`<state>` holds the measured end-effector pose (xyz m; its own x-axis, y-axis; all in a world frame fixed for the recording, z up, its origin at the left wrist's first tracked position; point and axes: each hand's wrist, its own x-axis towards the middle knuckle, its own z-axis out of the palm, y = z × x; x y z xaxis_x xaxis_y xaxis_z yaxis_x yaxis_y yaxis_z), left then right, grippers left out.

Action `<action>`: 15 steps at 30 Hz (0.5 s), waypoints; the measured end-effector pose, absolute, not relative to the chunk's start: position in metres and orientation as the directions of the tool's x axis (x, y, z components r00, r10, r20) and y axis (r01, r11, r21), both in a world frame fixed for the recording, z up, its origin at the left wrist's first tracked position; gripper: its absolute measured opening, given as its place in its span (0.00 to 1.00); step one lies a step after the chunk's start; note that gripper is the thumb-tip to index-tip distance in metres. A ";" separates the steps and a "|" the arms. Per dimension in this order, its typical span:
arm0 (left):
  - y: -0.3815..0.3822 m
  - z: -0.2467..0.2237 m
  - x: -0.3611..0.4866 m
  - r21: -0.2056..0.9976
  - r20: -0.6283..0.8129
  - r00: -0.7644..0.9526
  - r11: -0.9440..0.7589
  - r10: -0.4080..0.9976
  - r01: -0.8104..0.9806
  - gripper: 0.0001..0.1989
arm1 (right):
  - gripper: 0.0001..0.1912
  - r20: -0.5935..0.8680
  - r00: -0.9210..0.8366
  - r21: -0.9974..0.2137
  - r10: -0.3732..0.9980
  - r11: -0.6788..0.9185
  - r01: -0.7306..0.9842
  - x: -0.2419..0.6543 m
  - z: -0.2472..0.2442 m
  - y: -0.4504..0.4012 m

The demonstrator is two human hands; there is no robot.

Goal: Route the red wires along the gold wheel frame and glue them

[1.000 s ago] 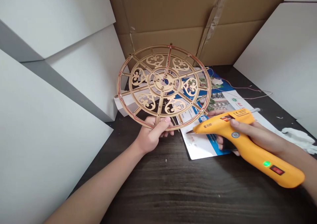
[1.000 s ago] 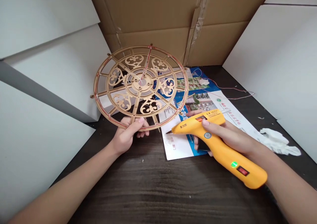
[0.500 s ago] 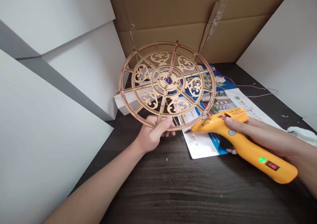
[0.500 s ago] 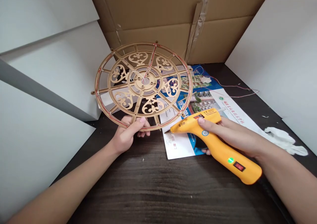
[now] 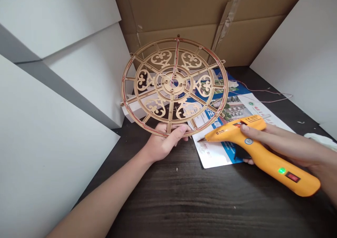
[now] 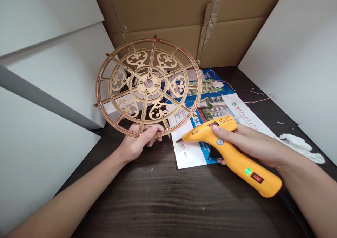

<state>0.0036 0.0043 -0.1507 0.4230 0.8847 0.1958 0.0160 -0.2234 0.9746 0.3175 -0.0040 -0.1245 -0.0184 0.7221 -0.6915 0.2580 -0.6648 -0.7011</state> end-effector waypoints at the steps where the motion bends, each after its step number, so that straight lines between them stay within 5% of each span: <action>1: 0.004 -0.151 0.004 0.975 0.199 0.422 -0.224 0.885 0.010 0.16 | 0.26 -0.696 -0.010 -0.698 0.718 -0.674 0.242 0.316 -0.124 -0.004; 15: 0.002 -0.142 0.003 0.958 0.264 0.489 -0.286 0.831 -0.030 0.15 | 0.29 -0.721 -0.003 -0.671 0.692 -0.698 0.250 0.314 -0.124 -0.002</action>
<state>0.0030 0.0015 -0.1425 0.4890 0.8314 0.2640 -0.0300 -0.2865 0.9576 0.3141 -0.0022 -0.1236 -0.0031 0.6924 -0.7215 0.2495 -0.6981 -0.6711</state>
